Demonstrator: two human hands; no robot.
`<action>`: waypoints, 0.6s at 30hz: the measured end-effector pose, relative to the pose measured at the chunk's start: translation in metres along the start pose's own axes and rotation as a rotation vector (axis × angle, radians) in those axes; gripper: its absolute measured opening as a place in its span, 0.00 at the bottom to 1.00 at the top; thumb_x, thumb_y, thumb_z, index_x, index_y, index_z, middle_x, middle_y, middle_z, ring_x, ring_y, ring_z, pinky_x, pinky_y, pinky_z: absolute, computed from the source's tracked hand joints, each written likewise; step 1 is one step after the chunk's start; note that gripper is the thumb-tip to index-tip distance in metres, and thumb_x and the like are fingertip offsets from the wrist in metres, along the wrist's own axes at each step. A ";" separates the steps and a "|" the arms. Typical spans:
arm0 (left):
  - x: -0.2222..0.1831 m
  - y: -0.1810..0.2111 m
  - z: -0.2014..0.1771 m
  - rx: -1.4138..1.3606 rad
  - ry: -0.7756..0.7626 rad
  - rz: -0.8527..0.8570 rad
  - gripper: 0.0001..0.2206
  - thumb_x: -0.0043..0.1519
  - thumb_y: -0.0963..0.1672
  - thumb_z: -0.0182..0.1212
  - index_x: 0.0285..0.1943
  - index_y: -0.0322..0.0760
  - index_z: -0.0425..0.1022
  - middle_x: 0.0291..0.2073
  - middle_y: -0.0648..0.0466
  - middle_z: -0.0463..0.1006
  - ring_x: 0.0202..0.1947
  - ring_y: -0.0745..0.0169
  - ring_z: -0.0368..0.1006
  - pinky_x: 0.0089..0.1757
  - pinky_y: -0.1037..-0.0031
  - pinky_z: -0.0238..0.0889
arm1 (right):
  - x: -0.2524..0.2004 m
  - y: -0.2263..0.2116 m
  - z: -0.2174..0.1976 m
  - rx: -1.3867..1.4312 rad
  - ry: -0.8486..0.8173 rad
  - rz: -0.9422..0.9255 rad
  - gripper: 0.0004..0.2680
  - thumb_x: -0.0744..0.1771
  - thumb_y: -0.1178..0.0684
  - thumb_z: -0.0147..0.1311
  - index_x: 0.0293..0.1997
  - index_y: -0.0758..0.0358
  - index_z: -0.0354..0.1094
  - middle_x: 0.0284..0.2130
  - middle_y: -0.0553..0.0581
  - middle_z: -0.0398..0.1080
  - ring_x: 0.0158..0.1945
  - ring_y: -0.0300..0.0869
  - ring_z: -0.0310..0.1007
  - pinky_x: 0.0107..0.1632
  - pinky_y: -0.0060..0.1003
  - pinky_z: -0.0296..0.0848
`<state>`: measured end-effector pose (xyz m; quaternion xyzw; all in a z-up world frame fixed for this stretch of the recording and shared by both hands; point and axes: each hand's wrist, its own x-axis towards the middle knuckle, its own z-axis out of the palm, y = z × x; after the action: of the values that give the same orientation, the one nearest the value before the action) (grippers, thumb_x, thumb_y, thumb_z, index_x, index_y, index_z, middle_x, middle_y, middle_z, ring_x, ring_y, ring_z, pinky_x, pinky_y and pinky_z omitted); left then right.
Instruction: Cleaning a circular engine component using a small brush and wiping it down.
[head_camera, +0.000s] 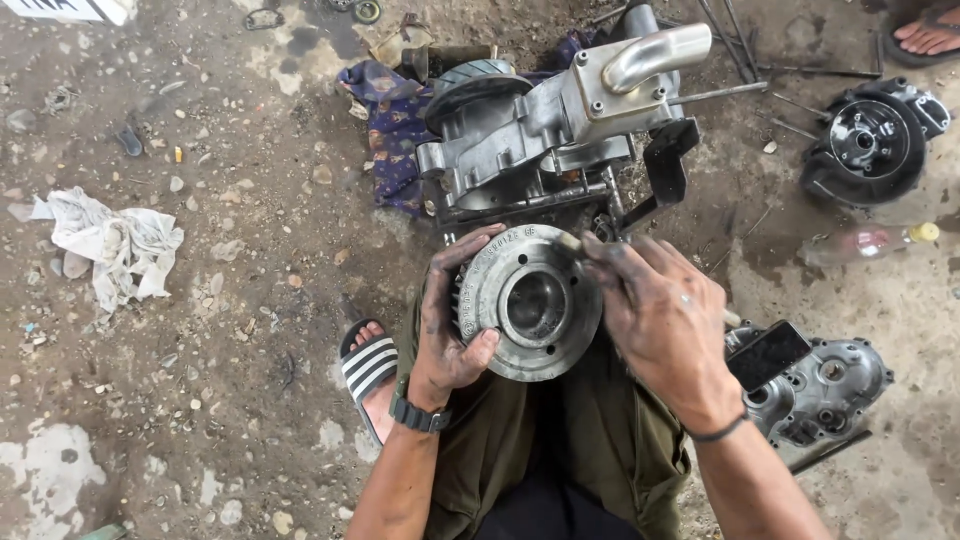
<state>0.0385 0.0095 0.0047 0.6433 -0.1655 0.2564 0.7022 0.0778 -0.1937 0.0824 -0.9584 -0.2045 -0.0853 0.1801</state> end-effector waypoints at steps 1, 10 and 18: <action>0.000 0.001 -0.001 0.036 -0.013 0.015 0.36 0.57 0.55 0.62 0.67 0.26 0.61 0.63 0.33 0.68 0.66 0.35 0.63 0.64 0.51 0.56 | 0.005 -0.005 0.004 0.056 0.022 -0.059 0.03 0.67 0.51 0.56 0.42 0.50 0.74 0.34 0.54 0.75 0.43 0.53 0.79 0.40 0.48 0.78; -0.004 -0.006 -0.008 0.013 -0.053 0.058 0.51 0.41 0.56 0.80 0.68 0.23 0.58 0.64 0.28 0.66 0.67 0.28 0.62 0.65 0.44 0.51 | 0.019 -0.042 -0.011 -0.036 -0.152 -0.137 0.04 0.66 0.47 0.50 0.35 0.46 0.71 0.30 0.49 0.73 0.33 0.49 0.78 0.34 0.45 0.77; -0.013 -0.001 -0.011 0.133 -0.076 0.069 0.53 0.39 0.60 0.74 0.76 0.51 0.54 0.70 0.49 0.64 0.71 0.44 0.63 0.73 0.48 0.58 | 0.010 -0.046 -0.008 0.050 -0.137 -0.325 0.11 0.67 0.53 0.52 0.54 0.46 0.75 0.27 0.47 0.75 0.12 0.34 0.57 0.09 0.28 0.58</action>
<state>0.0275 0.0182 -0.0049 0.6917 -0.1967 0.2665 0.6417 0.0662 -0.1540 0.1067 -0.9115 -0.3705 -0.0428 0.1731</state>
